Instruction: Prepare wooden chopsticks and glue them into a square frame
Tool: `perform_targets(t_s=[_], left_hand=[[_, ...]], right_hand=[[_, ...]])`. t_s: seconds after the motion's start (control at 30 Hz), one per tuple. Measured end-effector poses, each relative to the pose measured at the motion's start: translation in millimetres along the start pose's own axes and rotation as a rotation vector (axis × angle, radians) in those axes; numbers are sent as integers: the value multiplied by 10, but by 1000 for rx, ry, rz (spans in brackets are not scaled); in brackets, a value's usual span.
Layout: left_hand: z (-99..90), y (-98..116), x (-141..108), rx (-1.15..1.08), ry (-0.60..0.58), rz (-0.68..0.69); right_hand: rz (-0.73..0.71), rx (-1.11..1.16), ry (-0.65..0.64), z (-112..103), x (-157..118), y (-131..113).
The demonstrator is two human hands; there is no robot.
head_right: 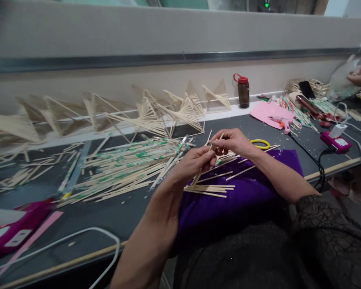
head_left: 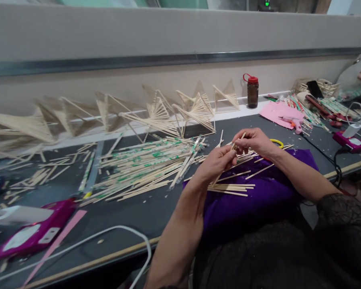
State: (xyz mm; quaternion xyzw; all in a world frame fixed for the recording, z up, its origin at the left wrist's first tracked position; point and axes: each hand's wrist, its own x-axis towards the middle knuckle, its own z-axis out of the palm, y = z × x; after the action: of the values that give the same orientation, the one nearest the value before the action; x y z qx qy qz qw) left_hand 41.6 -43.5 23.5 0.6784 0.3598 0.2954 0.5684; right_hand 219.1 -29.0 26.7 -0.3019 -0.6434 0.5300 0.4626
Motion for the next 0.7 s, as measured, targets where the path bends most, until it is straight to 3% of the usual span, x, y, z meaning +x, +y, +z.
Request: perform_targets(t_s=[0.3, 0.53, 0.7], left_hand=[[35, 50, 3, -31, 80, -53], [79, -6, 52, 8, 147, 36], [56, 0, 50, -70, 173, 30]], right_hand=[[6, -15, 20, 12, 25, 18], [2, -43, 20, -9, 37, 27], [50, -155, -2, -255, 43, -57]])
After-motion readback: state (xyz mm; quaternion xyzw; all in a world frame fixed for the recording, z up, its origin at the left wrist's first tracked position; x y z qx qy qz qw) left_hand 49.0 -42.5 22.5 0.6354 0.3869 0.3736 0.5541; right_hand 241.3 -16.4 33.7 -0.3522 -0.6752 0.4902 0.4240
